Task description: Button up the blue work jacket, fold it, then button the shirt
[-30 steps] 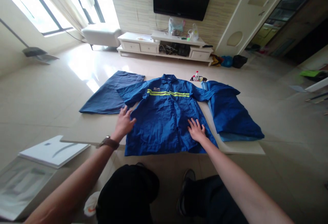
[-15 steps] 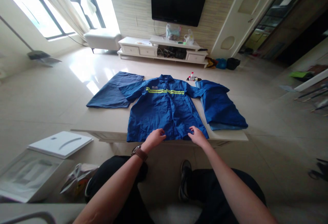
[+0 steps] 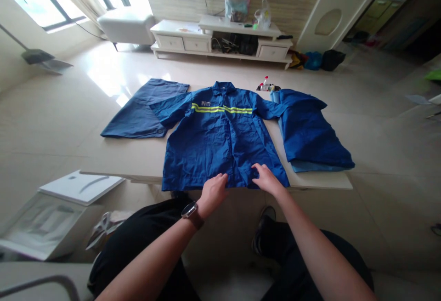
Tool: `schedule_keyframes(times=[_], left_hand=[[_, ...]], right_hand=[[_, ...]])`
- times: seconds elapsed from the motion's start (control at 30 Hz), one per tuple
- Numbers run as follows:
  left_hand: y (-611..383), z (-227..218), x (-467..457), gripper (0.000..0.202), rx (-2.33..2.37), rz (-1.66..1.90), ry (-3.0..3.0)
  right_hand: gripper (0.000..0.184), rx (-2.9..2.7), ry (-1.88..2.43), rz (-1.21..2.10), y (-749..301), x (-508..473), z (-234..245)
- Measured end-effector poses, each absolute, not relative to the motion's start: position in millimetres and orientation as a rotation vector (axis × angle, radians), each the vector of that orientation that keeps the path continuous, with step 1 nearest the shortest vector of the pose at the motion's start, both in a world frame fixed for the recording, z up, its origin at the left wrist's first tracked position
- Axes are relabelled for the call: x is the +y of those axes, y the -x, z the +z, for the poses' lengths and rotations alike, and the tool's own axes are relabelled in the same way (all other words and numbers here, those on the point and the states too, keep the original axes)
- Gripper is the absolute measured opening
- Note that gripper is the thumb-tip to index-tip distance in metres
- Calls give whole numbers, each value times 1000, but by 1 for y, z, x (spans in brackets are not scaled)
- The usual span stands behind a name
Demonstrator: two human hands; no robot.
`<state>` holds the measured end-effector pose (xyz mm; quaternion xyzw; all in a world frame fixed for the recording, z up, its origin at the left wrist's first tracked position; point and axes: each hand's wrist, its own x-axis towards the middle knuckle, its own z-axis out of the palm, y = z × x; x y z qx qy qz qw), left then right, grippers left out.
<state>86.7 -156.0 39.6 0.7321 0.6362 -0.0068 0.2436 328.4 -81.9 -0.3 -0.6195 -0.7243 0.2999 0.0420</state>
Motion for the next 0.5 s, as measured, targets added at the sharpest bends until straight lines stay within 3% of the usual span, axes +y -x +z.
schedule_keyframes(times=[0.27, 0.5], left_hand=[[-89, 29, -139, 36, 1720, -64, -2118], [-82, 31, -133, 33, 1661, 28, -2003]], right_hand=[[26, -2161, 1873, 905, -329, -77, 6], [24, -2181, 1821, 857, -328, -79, 9]])
